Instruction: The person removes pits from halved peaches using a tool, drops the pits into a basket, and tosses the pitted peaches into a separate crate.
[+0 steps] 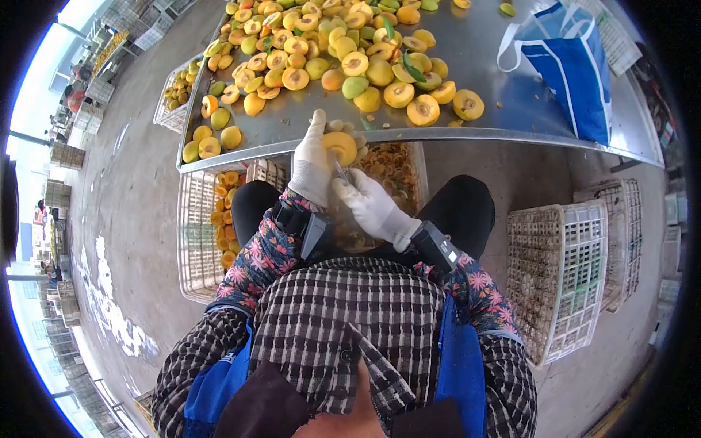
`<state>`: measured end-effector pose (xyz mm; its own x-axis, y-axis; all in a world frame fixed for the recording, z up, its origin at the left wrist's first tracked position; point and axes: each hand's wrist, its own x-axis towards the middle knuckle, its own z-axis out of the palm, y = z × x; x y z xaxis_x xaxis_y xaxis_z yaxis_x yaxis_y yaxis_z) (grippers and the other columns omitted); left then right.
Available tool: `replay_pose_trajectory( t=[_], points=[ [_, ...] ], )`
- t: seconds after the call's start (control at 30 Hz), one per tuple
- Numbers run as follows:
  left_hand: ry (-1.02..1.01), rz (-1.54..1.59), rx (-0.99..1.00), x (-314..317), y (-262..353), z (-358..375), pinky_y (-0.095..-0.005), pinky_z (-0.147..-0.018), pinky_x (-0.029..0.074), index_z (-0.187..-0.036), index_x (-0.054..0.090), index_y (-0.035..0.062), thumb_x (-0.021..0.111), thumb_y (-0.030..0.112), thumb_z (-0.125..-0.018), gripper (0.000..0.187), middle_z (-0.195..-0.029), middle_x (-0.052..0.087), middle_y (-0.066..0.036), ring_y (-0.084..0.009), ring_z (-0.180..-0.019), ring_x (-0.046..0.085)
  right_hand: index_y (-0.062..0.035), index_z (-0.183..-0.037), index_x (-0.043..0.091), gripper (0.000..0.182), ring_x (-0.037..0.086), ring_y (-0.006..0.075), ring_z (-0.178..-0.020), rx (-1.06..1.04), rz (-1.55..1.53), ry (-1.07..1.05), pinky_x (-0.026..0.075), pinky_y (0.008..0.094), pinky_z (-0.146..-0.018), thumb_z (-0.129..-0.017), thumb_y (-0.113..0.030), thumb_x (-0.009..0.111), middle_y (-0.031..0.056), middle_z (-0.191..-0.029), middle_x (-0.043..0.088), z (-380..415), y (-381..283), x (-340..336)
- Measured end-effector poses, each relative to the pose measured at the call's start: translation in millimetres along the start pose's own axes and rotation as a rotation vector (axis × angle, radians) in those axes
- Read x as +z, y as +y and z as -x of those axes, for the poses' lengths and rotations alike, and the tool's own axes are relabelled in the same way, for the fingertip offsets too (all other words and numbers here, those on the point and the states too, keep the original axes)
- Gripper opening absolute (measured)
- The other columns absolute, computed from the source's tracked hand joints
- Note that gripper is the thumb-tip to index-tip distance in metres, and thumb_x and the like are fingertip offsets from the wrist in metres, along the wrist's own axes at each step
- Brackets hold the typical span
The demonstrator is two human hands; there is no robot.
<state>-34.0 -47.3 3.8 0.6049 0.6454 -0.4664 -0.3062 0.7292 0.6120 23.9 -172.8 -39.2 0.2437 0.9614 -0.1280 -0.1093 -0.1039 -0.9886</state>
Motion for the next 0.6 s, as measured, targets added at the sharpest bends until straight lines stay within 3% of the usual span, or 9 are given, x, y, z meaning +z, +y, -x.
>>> replay_pose_trajectory(
  t=[0.07, 0.17, 0.27, 0.37, 0.4, 0.5, 0.6],
  points=[
    [0.011, -0.015, -0.002, 1.6, -0.7, 3.2, -0.045, -0.076, 0.058, -0.095, 0.053, 0.0075, 0.057, 0.046, -0.096, 0.039, -0.098, 0.062, -0.012, -0.0325, -0.085, 0.066, 0.0029, -0.129, 0.047, 0.055, 0.061, 0.0237, -0.104, -0.085, 0.148, 0.034, 0.046, 0.0333, -0.089, -0.099, -0.044, 0.05, 0.0177, -0.111, 0.063, 0.9, 6.6, -1.2],
    [-0.006, 0.023, -0.034, 4.0, -1.8, 9.0, -0.0452, -0.077, 0.057, -0.095, 0.053, 0.0079, 0.057, 0.045, -0.096, 0.037, -0.1, 0.062, -0.012, -0.0325, -0.089, 0.065, 0.0003, -0.128, 0.047, 0.048, 0.053, 0.0154, -0.09, -0.065, 0.256, 0.008, 0.045, 0.0328, -0.081, -0.1, -0.039, 0.051, 0.0015, -0.103, 0.059, 10.2, -10.0, -6.6],
    [0.03, 0.035, -0.082, 5.2, -4.3, 11.8, -0.0458, -0.081, 0.056, -0.101, 0.056, 0.0051, 0.054, 0.047, -0.097, 0.042, -0.099, 0.062, -0.013, -0.0328, -0.092, 0.064, 0.0022, -0.129, 0.045, 0.056, 0.062, 0.0251, -0.096, -0.045, 0.446, -0.04, 0.047, 0.0351, -0.084, -0.099, -0.045, 0.048, 0.0183, -0.102, 0.063, 15.6, -19.3, -18.5],
    [-0.446, 0.08, -0.159, -11.0, -2.2, 3.6, -0.0463, -0.084, 0.055, -0.109, 0.06, 0.0016, 0.049, 0.051, -0.098, 0.052, -0.102, 0.063, -0.015, -0.0337, -0.094, 0.064, 0.0016, -0.128, 0.045, 0.056, 0.061, 0.023, -0.085, -0.037, 0.212, -0.112, 0.048, 0.0341, -0.079, -0.098, -0.045, 0.049, 0.0123, -0.09, 0.061, 15.6, -15.0, -30.9],
    [-0.343, 0.048, -0.243, -0.3, 8.5, 14.8, -0.046, -0.085, 0.055, -0.114, 0.061, -0.0008, 0.046, 0.056, -0.097, 0.061, -0.103, 0.065, -0.017, -0.0347, -0.092, 0.064, 0.0019, -0.128, 0.046, 0.056, 0.059, 0.0225, -0.082, 0.045, 0.125, -0.14, 0.048, 0.0335, -0.078, -0.099, -0.045, 0.049, 0.0104, -0.087, 0.06, 19.1, -24.0, -31.9],
    [-0.452, -0.026, -0.238, -3.5, 16.7, 20.1, -0.0473, -0.085, 0.054, -0.111, 0.061, -0.0005, 0.05, 0.055, -0.096, 0.059, -0.103, 0.065, -0.018, -0.0352, -0.092, 0.065, 0.0029, -0.126, 0.048, 0.054, 0.06, 0.0228, -0.083, 0.296, -0.057, -0.221, 0.047, 0.0328, -0.078, -0.099, -0.044, 0.05, 0.0098, -0.089, 0.061, 28.6, -45.5, -33.2],
    [-0.233, -0.124, 0.014, -3.9, 3.6, 26.7, -0.0464, -0.079, 0.056, -0.106, 0.061, -0.0001, 0.051, 0.055, -0.095, 0.056, -0.1, 0.065, -0.019, -0.0356, -0.087, 0.066, 0.0033, -0.122, 0.051, 0.049, 0.061, 0.0241, -0.087, -0.057, 0.413, -0.097, 0.048, 0.0342, -0.08, -0.1, -0.04, 0.05, 0.0115, -0.095, 0.064, 23.2, -36.4, -23.1]
  ],
)
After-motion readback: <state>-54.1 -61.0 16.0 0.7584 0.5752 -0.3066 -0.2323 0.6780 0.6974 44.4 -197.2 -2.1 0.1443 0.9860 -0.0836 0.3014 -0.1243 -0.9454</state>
